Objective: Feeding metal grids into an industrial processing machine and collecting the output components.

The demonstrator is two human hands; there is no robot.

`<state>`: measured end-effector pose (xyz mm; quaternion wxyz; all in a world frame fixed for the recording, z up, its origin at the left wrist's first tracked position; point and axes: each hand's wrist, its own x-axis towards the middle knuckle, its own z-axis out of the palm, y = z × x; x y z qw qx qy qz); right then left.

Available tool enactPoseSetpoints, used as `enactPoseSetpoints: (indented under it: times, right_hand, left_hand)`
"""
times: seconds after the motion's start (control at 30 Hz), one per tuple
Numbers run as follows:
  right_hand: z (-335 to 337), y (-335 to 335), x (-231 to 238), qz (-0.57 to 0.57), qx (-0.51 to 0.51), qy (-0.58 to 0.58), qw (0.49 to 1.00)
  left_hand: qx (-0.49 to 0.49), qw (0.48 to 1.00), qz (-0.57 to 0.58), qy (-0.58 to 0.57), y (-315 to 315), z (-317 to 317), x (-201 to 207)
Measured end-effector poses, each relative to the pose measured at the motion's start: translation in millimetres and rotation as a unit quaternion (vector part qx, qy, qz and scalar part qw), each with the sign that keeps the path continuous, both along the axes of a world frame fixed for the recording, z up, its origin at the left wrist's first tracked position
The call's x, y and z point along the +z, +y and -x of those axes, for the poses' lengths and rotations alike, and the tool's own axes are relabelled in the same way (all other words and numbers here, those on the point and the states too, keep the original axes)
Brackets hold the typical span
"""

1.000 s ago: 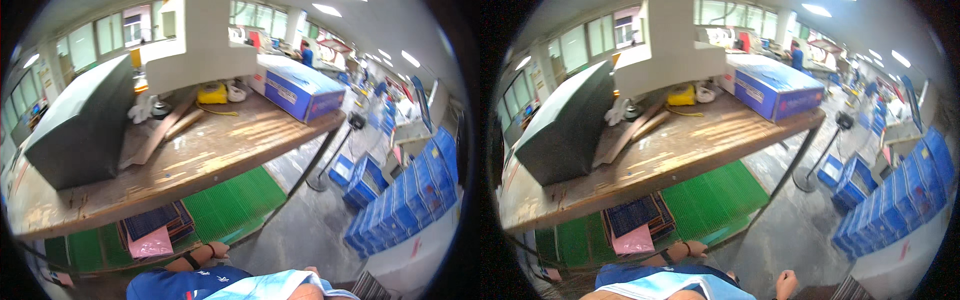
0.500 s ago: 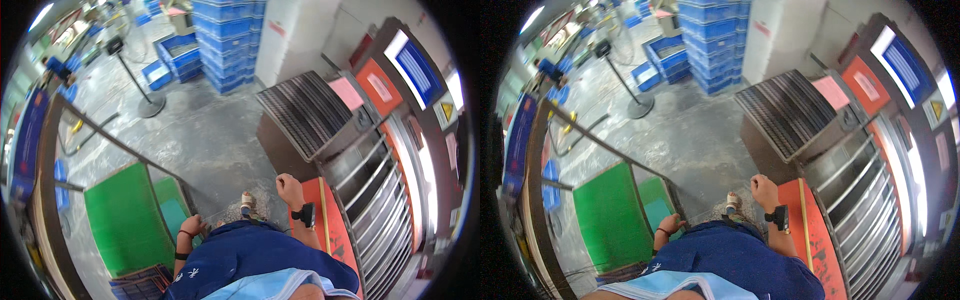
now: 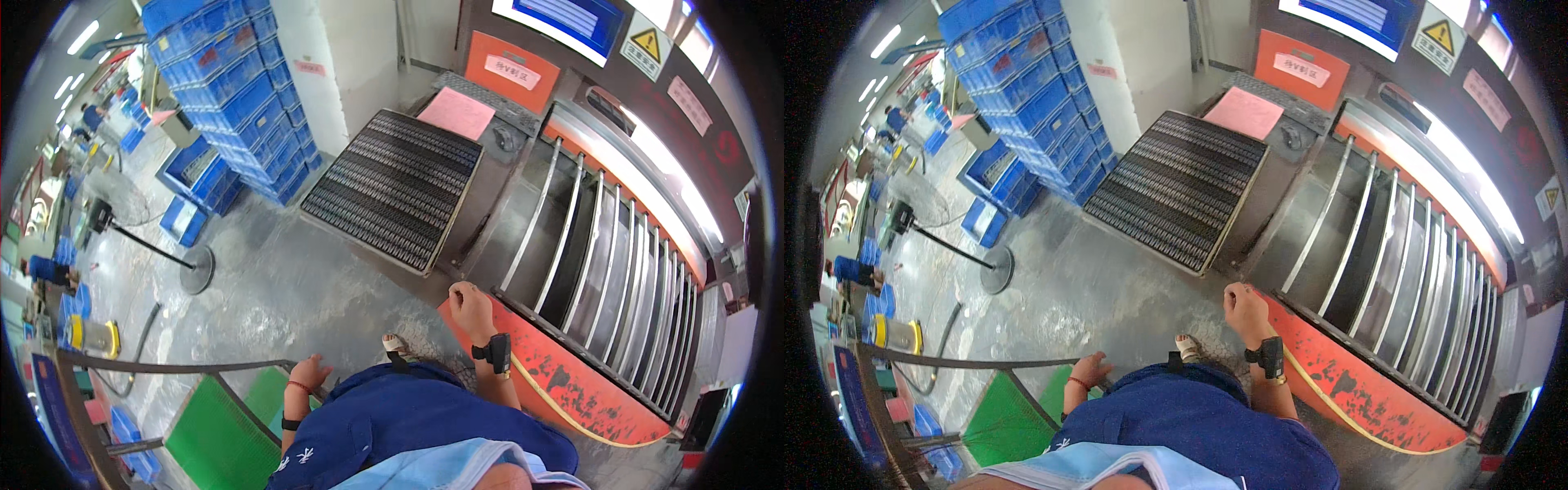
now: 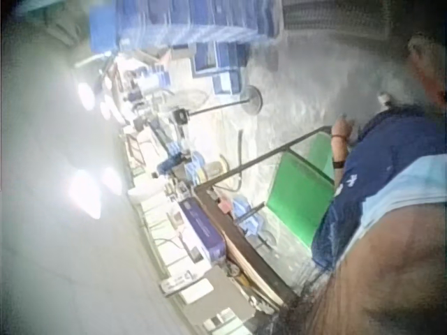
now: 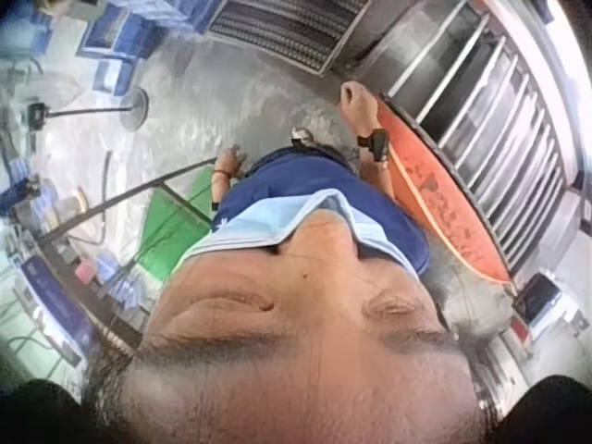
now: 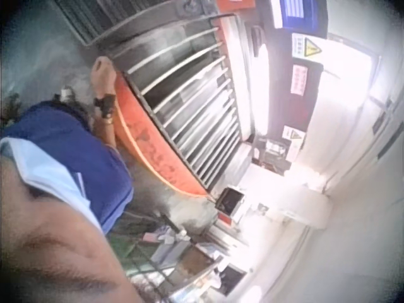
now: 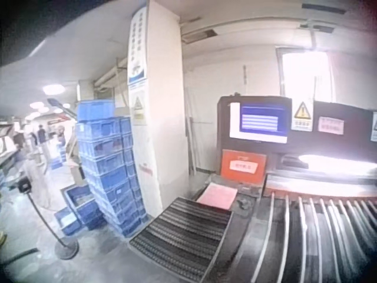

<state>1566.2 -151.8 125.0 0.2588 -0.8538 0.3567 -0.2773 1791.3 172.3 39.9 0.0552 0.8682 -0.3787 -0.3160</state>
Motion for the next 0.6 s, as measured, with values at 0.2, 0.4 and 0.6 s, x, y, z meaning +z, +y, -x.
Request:
enactPoseSetpoints:
  times: [0.2,0.4,0.6]
  right_hand:
    - [12,-27,-4,0.004,-0.037,0.021,0.999]
    - [21,-44,-6,0.009,-0.052,0.021,0.998]
    - [12,-42,-17,-0.01,-0.043,0.023,0.999]
  left_hand:
    - [-0.048,0.999,-0.016,0.013,-61,-7,0]
    - [-0.083,0.996,0.0,0.025,-87,-9,-3]
    - [-0.09,0.995,-0.033,0.014,-91,-19,2]
